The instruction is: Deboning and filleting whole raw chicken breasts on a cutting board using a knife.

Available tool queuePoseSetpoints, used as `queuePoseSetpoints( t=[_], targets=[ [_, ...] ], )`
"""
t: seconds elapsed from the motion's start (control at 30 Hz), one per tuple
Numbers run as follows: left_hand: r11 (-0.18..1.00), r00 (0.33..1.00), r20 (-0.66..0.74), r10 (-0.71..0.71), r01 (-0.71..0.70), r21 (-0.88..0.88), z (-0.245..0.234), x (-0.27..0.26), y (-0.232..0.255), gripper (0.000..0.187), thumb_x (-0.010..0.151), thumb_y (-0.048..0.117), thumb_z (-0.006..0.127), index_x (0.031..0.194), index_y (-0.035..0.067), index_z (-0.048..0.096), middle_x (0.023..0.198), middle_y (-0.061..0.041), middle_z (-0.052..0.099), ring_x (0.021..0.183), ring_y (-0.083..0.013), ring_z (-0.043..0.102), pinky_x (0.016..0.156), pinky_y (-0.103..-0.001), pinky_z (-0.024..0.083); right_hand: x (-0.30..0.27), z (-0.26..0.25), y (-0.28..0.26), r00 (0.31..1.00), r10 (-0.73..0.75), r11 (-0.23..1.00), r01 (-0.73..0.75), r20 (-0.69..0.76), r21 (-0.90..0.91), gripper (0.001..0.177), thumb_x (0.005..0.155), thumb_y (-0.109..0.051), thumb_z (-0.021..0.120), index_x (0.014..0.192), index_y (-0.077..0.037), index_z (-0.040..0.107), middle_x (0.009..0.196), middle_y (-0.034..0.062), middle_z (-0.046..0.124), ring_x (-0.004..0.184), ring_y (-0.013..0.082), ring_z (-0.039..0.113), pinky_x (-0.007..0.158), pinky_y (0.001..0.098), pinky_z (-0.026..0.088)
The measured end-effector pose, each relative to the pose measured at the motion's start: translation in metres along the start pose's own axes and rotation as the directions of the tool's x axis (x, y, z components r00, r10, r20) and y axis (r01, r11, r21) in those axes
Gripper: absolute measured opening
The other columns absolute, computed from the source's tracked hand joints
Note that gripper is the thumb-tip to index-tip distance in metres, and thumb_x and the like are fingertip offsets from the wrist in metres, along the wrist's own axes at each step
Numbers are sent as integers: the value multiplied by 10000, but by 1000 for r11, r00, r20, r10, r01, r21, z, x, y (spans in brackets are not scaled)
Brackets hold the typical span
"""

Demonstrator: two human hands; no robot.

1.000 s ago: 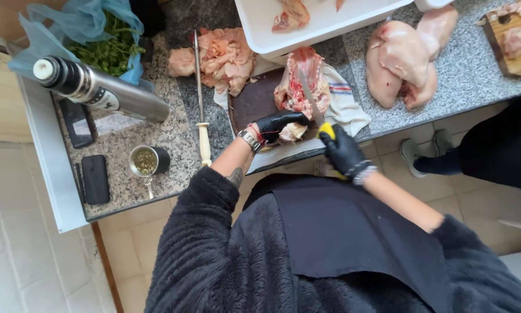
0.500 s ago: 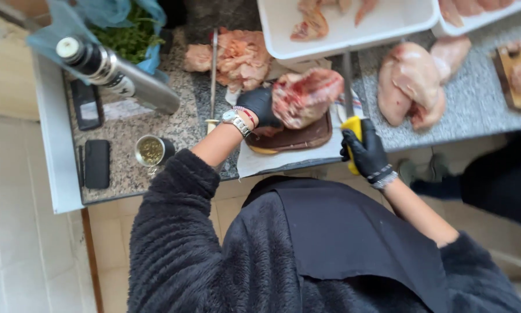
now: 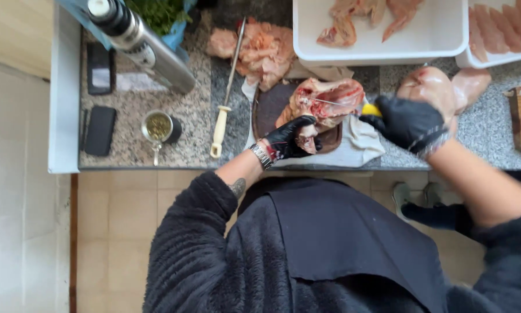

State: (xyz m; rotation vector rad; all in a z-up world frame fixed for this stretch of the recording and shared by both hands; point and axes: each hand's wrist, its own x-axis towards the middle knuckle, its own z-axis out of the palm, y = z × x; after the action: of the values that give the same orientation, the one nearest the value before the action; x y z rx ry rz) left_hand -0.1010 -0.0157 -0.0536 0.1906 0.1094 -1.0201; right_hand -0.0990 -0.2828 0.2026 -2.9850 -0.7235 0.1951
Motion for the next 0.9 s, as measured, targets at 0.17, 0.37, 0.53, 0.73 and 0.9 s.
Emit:
queuePoseSetpoints(
  t=[0.17, 0.37, 0.53, 0.73, 0.9],
  targets=[
    [834, 956, -271, 115, 56, 549, -5, -5, -18, 306, 975, 355, 726, 1011, 58, 661, 744, -51, 640, 559, -124, 582, 473, -267, 435, 28, 49, 42, 973, -191, 920, 132, 128, 370, 443, 988, -488, 523, 966, -50, 589, 746, 155, 619, 628, 356, 578, 538, 450, 448],
    [823, 939, -315, 136, 70, 564, 20, -17, -19, 221, 953, 276, 730, 1073, 95, 685, 705, 44, 579, 494, -56, 487, 397, -206, 354, 15, 12, 5, 968, -232, 968, 220, 98, 125, 462, 954, -521, 524, 905, -76, 637, 713, 132, 618, 580, 321, 587, 525, 434, 450],
    [752, 890, -421, 174, 156, 641, 25, -16, -10, 230, 924, 223, 764, 1055, 47, 693, 720, 22, 583, 532, -69, 500, 425, -223, 349, 16, 25, -4, 982, -55, 995, 69, 181, -68, 485, 928, -589, 563, 906, -127, 709, 713, 133, 702, 588, 347, 688, 549, 497, 535],
    [105, 930, -354, 103, 343, 933, 42, -28, 24, 490, 897, 448, 819, 990, -26, 734, 754, -17, 601, 631, -127, 519, 560, -325, 423, 19, 41, -20, 977, 5, 1000, -8, 213, 15, 507, 971, -585, 564, 1038, -95, 678, 834, 186, 727, 739, 410, 709, 646, 528, 539],
    [-488, 952, -181, 247, 284, 825, 72, -25, 69, 581, 668, 528, 837, 1028, 77, 773, 946, -160, 770, 863, -305, 752, 827, -374, 580, -10, 33, -28, 979, 184, 928, -202, 87, 314, 601, 817, -533, 752, 1221, -98, 653, 867, 244, 716, 775, 432, 711, 676, 522, 551]
  ],
)
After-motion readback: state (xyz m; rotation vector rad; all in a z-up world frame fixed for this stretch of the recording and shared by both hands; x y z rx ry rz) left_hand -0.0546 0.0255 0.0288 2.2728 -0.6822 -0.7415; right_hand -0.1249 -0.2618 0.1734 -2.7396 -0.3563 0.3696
